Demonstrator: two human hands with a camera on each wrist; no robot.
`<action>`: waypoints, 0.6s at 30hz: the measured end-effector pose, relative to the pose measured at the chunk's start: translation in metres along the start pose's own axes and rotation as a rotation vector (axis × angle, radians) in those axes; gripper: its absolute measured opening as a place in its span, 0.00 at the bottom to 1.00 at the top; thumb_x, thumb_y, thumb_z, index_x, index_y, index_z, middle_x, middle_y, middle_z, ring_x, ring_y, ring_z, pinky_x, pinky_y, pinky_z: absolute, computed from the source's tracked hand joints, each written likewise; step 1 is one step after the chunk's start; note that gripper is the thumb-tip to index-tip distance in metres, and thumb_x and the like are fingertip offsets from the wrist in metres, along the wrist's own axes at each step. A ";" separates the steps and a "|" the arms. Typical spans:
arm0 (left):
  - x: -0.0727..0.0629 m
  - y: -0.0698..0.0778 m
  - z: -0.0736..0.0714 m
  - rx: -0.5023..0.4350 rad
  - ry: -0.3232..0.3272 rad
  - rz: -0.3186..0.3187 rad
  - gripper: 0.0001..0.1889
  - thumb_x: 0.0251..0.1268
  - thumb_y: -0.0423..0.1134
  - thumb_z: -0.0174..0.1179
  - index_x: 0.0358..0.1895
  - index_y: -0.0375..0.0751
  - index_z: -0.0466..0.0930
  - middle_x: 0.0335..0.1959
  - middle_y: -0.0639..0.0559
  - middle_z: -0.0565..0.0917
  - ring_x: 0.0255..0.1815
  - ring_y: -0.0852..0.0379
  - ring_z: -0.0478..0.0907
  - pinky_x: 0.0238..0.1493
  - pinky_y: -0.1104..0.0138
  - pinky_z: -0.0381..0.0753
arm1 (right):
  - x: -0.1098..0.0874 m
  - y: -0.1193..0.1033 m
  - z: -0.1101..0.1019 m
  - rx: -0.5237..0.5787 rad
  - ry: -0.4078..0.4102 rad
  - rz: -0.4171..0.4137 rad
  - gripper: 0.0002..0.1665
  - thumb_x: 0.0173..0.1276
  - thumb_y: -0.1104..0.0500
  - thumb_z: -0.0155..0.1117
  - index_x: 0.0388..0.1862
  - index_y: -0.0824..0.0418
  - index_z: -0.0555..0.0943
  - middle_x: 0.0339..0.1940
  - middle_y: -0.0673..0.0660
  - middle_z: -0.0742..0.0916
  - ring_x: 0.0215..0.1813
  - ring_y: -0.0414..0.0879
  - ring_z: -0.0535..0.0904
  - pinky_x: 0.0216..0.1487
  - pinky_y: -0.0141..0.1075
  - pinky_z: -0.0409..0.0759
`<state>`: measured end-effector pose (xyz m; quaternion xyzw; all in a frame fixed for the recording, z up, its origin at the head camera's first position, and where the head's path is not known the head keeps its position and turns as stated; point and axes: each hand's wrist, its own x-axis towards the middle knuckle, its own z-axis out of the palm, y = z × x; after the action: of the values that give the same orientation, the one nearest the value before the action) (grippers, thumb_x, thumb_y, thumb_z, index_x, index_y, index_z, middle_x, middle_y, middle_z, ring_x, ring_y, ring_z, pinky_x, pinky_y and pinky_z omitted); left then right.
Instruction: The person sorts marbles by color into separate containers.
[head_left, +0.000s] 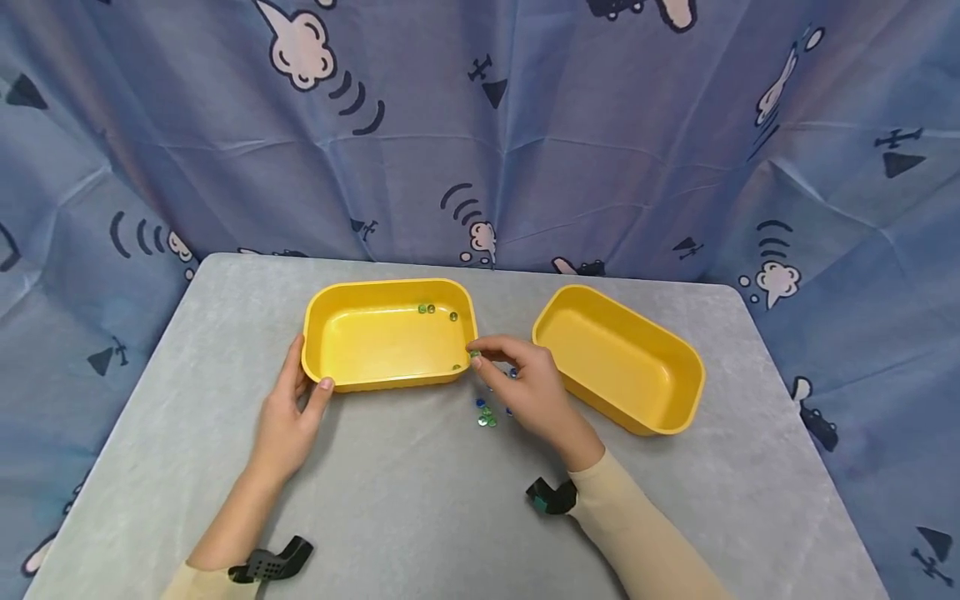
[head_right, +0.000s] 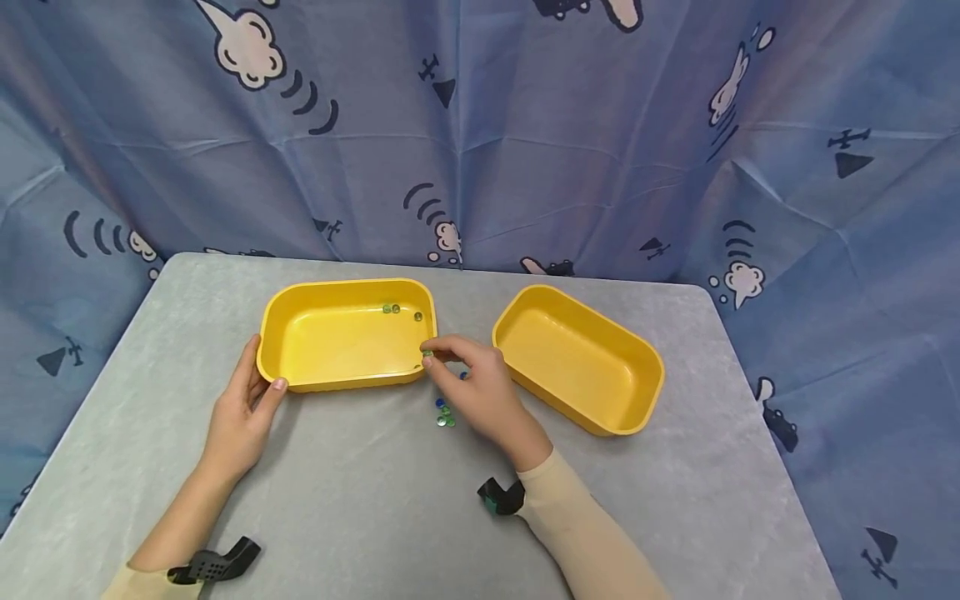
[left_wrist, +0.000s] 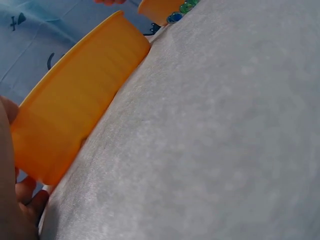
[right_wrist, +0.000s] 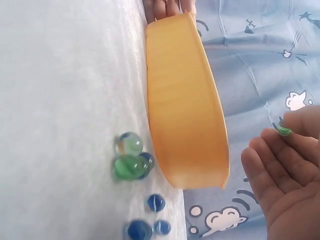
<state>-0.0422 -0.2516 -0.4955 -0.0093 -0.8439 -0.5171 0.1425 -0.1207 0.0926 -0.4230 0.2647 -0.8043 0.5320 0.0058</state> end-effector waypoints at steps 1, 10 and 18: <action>0.000 -0.001 0.000 -0.001 0.002 0.005 0.42 0.86 0.36 0.60 0.91 0.42 0.46 0.86 0.34 0.61 0.81 0.33 0.67 0.68 0.84 0.64 | 0.003 0.000 0.002 0.008 0.000 0.001 0.12 0.81 0.59 0.71 0.58 0.60 0.90 0.55 0.53 0.92 0.57 0.44 0.88 0.64 0.43 0.85; 0.001 -0.003 0.004 -0.018 0.015 0.032 0.42 0.84 0.34 0.62 0.91 0.41 0.48 0.85 0.34 0.64 0.81 0.33 0.68 0.69 0.83 0.65 | 0.024 0.009 0.014 -0.052 0.002 0.024 0.15 0.81 0.60 0.71 0.62 0.62 0.89 0.58 0.56 0.91 0.57 0.46 0.87 0.65 0.46 0.85; 0.001 -0.003 0.003 -0.021 0.020 0.028 0.42 0.83 0.32 0.62 0.91 0.40 0.49 0.85 0.34 0.64 0.81 0.34 0.69 0.70 0.82 0.65 | 0.028 0.018 0.014 -0.087 0.007 0.047 0.16 0.80 0.62 0.71 0.64 0.61 0.89 0.62 0.53 0.90 0.60 0.45 0.87 0.66 0.43 0.84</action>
<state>-0.0441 -0.2504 -0.4988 -0.0175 -0.8368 -0.5238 0.1583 -0.1490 0.0741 -0.4365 0.2432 -0.8328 0.4973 0.0076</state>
